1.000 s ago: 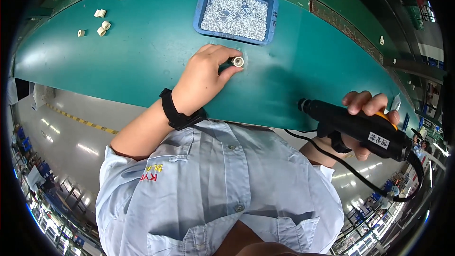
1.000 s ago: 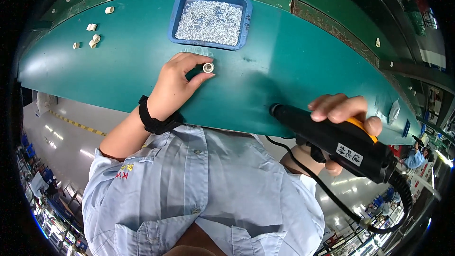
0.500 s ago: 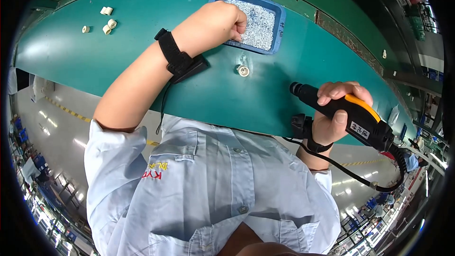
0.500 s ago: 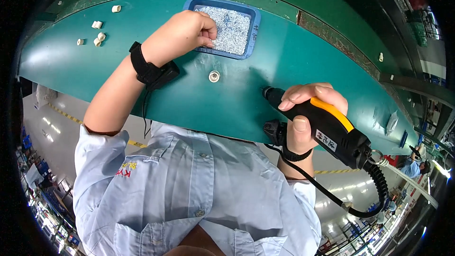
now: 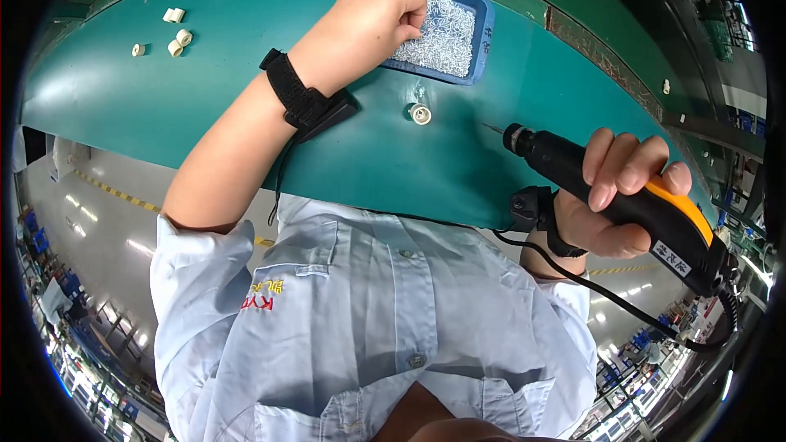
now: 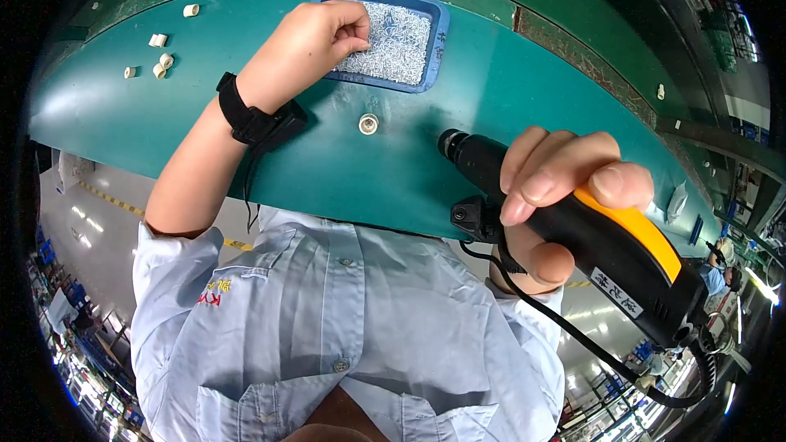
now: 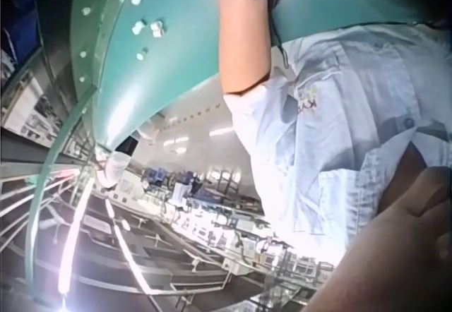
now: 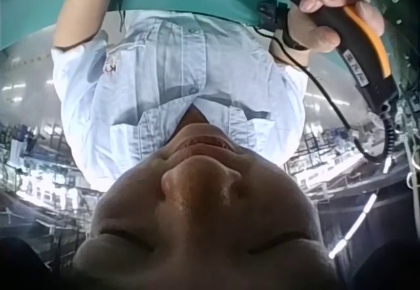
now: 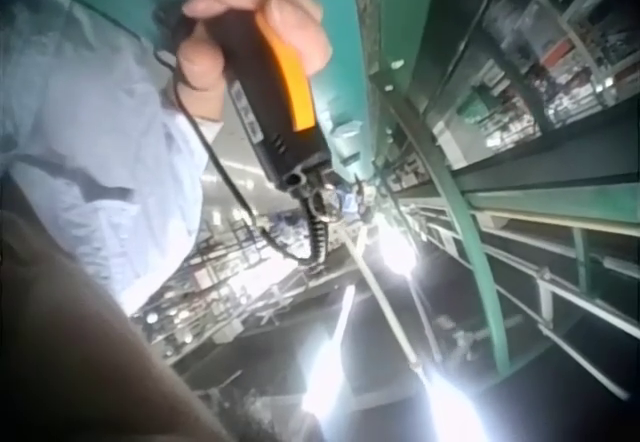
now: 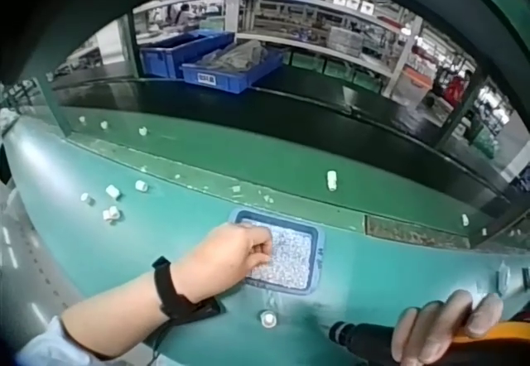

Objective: Assemble electronic components by placing them into a housing and securing them with an electric screwdriver.

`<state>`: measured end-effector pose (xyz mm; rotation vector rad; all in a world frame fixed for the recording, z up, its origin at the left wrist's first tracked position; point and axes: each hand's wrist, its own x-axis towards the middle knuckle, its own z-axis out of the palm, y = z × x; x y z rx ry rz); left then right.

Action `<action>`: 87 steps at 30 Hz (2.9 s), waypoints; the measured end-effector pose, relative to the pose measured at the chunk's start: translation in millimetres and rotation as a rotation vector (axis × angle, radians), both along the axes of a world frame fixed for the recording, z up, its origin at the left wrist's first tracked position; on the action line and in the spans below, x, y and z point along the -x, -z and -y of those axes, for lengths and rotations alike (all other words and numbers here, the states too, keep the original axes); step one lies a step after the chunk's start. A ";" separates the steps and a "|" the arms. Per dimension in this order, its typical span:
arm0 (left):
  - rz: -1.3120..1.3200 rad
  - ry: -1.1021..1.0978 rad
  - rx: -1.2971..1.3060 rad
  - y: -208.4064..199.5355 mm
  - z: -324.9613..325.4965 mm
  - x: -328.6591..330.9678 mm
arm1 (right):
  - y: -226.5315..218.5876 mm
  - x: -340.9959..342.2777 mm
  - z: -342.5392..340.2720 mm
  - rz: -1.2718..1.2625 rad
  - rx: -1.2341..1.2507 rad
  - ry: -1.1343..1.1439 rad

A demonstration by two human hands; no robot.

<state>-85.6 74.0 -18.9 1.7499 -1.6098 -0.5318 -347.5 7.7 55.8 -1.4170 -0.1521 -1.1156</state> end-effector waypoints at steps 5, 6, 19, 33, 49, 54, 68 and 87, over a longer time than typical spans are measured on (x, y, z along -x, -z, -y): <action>0.113 -0.043 0.229 2.1 -3.6 -2.7 | -2.4 -13.8 -6.7 -0.060 -0.002 0.059; 0.112 -0.041 0.230 2.0 -4.2 -2.5 | -4.1 -15.7 -8.3 -0.092 -0.003 0.105; -0.504 -0.038 0.123 -16.9 -44.9 40.0 | -42.3 -21.0 -10.7 -0.086 -0.070 -0.163; -0.296 0.024 0.217 -20.9 -77.1 64.4 | -35.0 -29.8 -23.6 -0.023 -0.067 -0.244; -0.201 -0.045 0.145 -3.5 -74.6 58.9 | -17.6 -50.4 -19.3 -0.146 -0.037 -0.101; -0.206 -0.066 0.106 -7.2 -73.8 58.6 | -23.7 -49.7 -19.7 -0.145 -0.026 -0.094; -0.414 -0.116 0.039 16.2 -71.3 62.2 | -9.4 -62.0 -33.5 -0.329 -0.059 0.027; -0.377 -0.123 0.044 17.1 -71.8 60.8 | -5.2 -77.9 -35.0 -0.418 -0.064 0.074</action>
